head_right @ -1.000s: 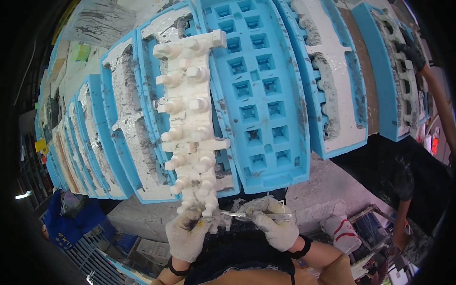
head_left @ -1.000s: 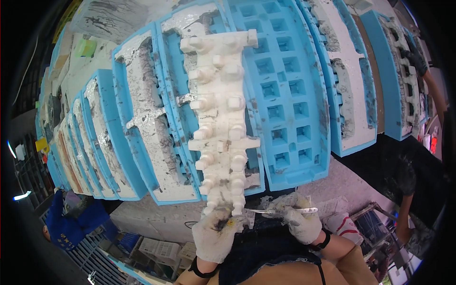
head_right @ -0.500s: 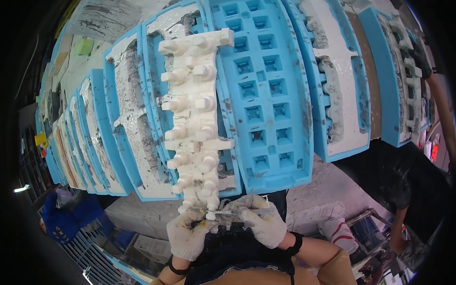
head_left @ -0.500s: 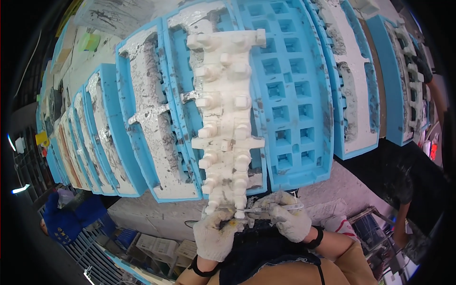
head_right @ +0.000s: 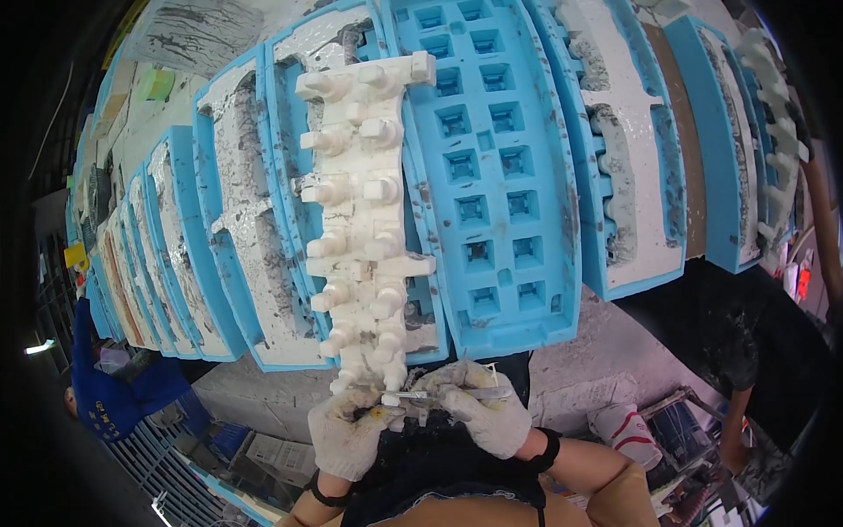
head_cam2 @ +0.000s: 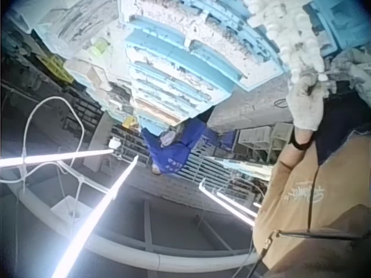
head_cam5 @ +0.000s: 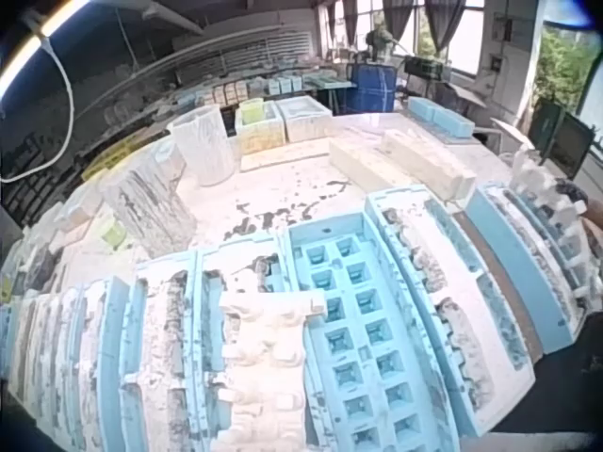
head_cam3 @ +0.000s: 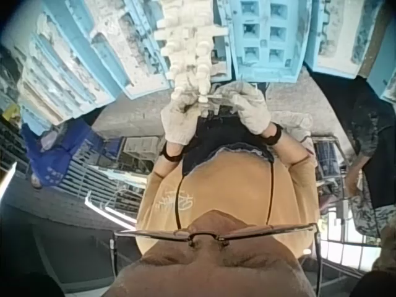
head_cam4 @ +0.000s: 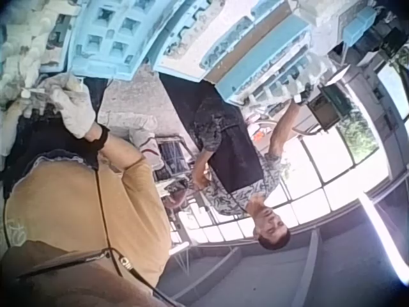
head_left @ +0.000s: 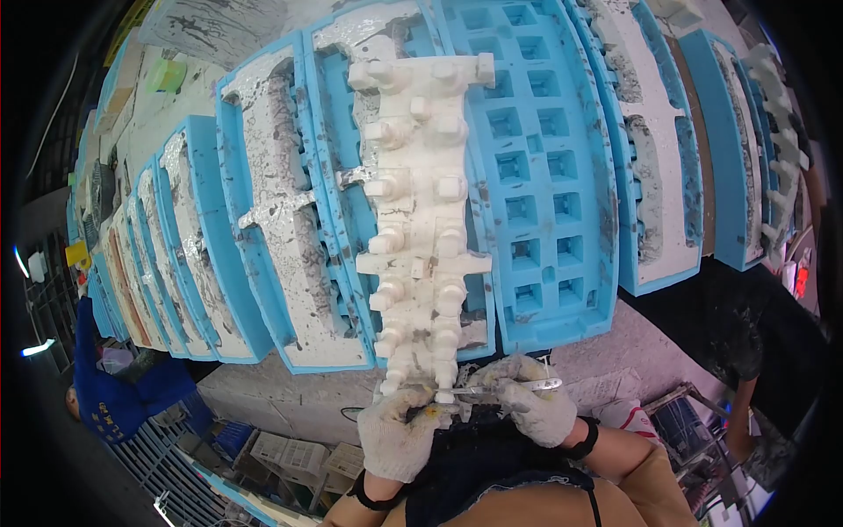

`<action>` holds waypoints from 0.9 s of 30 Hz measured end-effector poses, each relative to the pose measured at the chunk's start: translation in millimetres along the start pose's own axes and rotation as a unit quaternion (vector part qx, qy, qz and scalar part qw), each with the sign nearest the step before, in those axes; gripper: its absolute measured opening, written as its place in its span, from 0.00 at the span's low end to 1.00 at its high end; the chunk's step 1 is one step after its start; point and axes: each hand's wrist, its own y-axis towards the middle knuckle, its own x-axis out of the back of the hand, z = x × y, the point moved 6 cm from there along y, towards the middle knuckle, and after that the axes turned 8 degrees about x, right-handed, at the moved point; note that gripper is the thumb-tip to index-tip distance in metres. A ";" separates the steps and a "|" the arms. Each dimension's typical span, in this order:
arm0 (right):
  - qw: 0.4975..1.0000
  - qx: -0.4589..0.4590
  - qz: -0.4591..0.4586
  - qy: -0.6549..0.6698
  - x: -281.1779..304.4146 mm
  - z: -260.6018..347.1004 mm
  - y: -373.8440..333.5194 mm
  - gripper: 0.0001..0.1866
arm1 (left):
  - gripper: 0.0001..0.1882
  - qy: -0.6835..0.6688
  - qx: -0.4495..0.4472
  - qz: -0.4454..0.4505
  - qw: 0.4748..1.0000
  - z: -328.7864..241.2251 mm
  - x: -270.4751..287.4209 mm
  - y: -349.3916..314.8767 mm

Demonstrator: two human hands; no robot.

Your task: Using a brush and nippers to remove excess material and debris from white plastic molded components.

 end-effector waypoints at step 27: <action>0.999 0.005 0.006 -0.050 -1.2 4.2 2.0 0.15 | 0.11 0.008 0.020 -0.015 1.000 2.0 3.1 1.5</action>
